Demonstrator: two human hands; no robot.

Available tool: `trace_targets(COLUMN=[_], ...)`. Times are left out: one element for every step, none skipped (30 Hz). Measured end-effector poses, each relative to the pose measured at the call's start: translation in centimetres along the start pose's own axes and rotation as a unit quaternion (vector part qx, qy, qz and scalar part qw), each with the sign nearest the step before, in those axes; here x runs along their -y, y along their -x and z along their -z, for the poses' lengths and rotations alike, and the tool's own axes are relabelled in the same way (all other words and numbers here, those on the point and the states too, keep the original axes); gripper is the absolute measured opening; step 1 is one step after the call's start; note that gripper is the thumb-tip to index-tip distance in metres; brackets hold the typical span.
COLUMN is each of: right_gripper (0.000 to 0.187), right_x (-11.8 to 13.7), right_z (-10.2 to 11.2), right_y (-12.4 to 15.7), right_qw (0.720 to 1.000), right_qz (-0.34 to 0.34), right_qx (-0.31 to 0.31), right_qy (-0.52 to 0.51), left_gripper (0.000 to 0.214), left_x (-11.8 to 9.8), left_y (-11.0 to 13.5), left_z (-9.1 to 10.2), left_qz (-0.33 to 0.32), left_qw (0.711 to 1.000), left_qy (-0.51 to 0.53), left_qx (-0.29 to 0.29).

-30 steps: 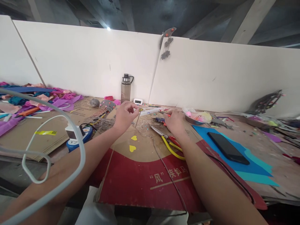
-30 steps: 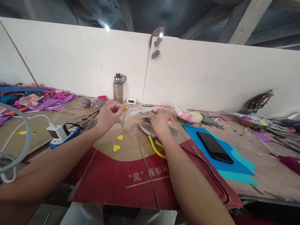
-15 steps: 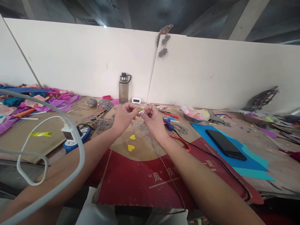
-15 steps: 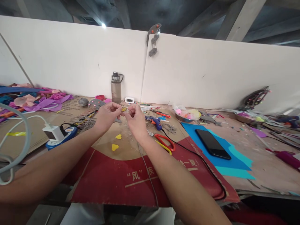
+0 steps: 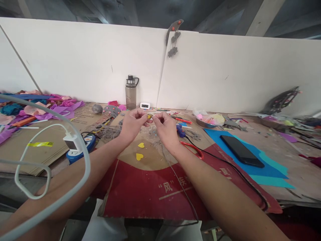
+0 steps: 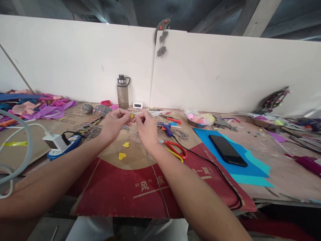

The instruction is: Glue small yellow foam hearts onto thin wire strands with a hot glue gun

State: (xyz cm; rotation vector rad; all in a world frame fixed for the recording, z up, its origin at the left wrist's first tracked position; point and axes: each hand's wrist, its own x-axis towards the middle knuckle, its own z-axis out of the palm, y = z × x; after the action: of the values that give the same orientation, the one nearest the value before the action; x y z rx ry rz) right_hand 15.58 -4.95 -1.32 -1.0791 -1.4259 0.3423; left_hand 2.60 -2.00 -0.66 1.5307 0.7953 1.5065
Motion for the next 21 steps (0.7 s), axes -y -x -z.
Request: trace_targets(right_gripper=[0.013, 0.013, 0.013, 0.014, 0.014, 0.014, 0.013, 0.013, 0.014, 0.014, 0.015, 0.015, 0.016, 0.016, 0.016, 0.016, 0.016, 0.016, 0.016, 0.015, 0.015], right_x=[0.09, 0.19, 0.28, 0.36, 0.41, 0.43, 0.42, 0.39, 0.34, 0.28, 0.21, 0.15, 0.08, 0.03, 0.0, -0.02, -0.03, -0.03, -0.03, -0.04, -0.05], right_z=[0.05, 0.1, 0.16, 0.21, 0.26, 0.31, 0.34, 0.36, 0.37, 0.37, 0.36, 0.35, 0.34, 0.33, 0.33, 0.34, 0.36, 0.38, 0.42, 0.46, 0.5], right_y=[0.04, 0.07, 0.11, 0.13, 0.15, 0.15, 0.15, 0.14, 0.12, 0.1, 0.08, 0.05, 0.04, 0.02, 0.01, 0.01, 0.01, 0.0, 0.0, -0.01, -0.03], right_qw=[1.0, 1.0, 1.0, 0.999, 0.999, 0.999, 0.998, 0.998, 0.998, 0.998, 0.998, 0.998, 0.997, 0.997, 0.997, 0.997, 0.997, 0.997, 0.997, 0.998, 0.998], right_qz=[0.005, 0.011, 0.016, 0.021, 0.026, 0.029, 0.032, 0.034, 0.035, 0.035, 0.036, 0.036, 0.037, 0.037, 0.038, 0.038, 0.038, 0.038, 0.037, 0.035, 0.033], right_qx=[-0.002, -0.005, -0.007, -0.01, -0.012, -0.013, -0.014, -0.015, -0.016, -0.017, -0.018, -0.018, -0.019, -0.019, -0.018, -0.017, -0.015, -0.015, -0.014, -0.014, -0.015], right_qy=[0.009, 0.018, 0.026, 0.033, 0.038, 0.043, 0.047, 0.05, 0.053, 0.055, 0.056, 0.057, 0.058, 0.059, 0.059, 0.059, 0.06, 0.06, 0.059, 0.059, 0.058], left_gripper=[0.02, 0.02, 0.019, 0.019, 0.019, 0.019, 0.019, 0.019, 0.019, 0.019, 0.018, 0.019, 0.019, 0.02, 0.02, 0.02, 0.019, 0.019, 0.019, 0.019, 0.019], left_x=[-0.01, -0.03, -0.04, -0.03, -0.02, 0.0, 0.03, 0.06, 0.06, 0.05, 0.0, -0.07, -0.15, -0.23, -0.3, -0.35, -0.38, -0.38, -0.36, -0.35, -0.36], left_y=[0.03, 0.07, 0.11, 0.14, 0.17, 0.18, 0.19, 0.19, 0.19, 0.19, 0.19, 0.2, 0.22, 0.24, 0.25, 0.26, 0.26, 0.25, 0.25, 0.24, 0.25], left_z=[-0.03, -0.06, -0.08, -0.1, -0.11, -0.12, -0.13, -0.14, -0.16, -0.18, -0.21, -0.24, -0.27, -0.3, -0.31, -0.32, -0.31, -0.3, -0.29, -0.28, -0.27], left_qz=[0.0, 0.001, 0.001, 0.002, 0.003, 0.004, 0.007, 0.01, 0.014, 0.017, 0.02, 0.024, 0.029, 0.035, 0.042, 0.05, 0.058, 0.064, 0.068, 0.072, 0.074], left_qw=[1.0, 1.0, 1.0, 1.0, 1.0, 0.999, 0.999, 0.999, 0.998, 0.998, 0.997, 0.997, 0.996, 0.996, 0.995, 0.995, 0.994, 0.994, 0.993, 0.993, 0.992], left_qy=[0.003, 0.007, 0.011, 0.016, 0.021, 0.028, 0.033, 0.04, 0.047, 0.056, 0.064, 0.07, 0.075, 0.079, 0.081, 0.082, 0.085, 0.087, 0.089, 0.091, 0.093], left_qx=[0.001, 0.003, 0.005, 0.009, 0.013, 0.018, 0.022, 0.025, 0.027, 0.029, 0.03, 0.031, 0.032, 0.033, 0.034, 0.033, 0.032, 0.032, 0.033, 0.035, 0.039])
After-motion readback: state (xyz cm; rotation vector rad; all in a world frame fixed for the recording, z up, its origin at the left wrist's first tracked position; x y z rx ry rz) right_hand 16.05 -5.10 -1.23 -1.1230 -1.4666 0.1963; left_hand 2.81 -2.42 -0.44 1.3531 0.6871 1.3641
